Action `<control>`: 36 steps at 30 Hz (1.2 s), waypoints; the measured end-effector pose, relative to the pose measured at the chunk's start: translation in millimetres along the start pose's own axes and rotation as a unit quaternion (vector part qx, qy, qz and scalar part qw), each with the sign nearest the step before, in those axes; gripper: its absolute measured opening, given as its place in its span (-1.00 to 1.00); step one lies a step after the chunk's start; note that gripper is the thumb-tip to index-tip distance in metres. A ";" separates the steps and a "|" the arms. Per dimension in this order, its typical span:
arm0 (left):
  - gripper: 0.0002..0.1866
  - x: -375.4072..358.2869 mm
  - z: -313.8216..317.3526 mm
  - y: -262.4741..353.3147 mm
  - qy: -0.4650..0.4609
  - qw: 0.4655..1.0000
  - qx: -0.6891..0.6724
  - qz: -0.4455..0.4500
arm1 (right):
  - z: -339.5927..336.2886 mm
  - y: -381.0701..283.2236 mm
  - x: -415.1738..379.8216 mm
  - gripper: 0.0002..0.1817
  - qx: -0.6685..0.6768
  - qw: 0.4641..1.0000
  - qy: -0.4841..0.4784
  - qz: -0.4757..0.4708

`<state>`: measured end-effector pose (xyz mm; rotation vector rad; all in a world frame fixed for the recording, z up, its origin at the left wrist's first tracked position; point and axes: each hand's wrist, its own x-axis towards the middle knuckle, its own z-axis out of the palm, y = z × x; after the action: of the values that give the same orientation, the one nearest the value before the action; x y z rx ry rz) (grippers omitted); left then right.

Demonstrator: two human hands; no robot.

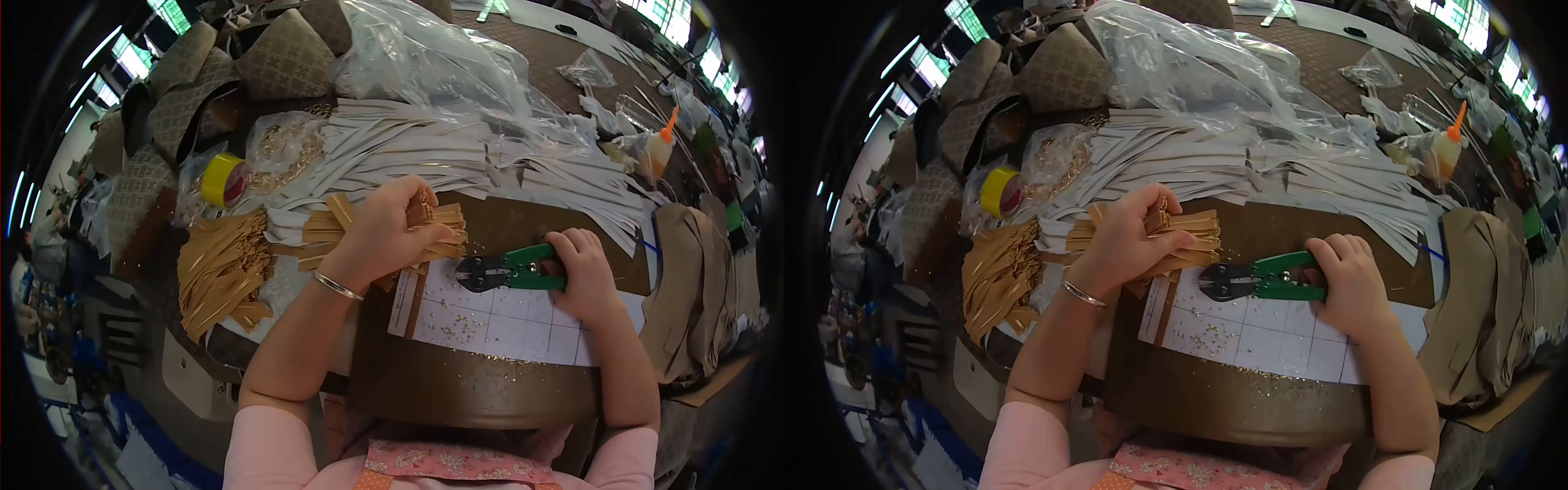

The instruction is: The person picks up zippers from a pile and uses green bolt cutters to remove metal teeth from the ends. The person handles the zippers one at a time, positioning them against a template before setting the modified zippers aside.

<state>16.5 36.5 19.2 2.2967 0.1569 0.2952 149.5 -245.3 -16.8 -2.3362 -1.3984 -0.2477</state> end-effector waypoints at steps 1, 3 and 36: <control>-0.79 3.5 6.9 -7.0 -0.008 1.000 -0.001 0.004 | 0.0 0.4 -0.5 -0.49 -0.001 1.000 -0.003 -0.002; -0.72 9.8 24.5 -26.1 0.031 0.996 0.054 0.067 | -0.5 0.3 -1.6 -0.47 -0.003 1.000 -0.008 0.003; -0.86 -11.7 25.1 -6.1 -0.022 0.982 -0.178 0.058 | 6.3 -0.1 -6.4 -0.56 0.016 0.998 0.042 0.050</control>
<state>11.6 20.4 -3.7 1.9569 -0.0494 0.3059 146.0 -247.8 -24.7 -2.3333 -1.2340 -0.2890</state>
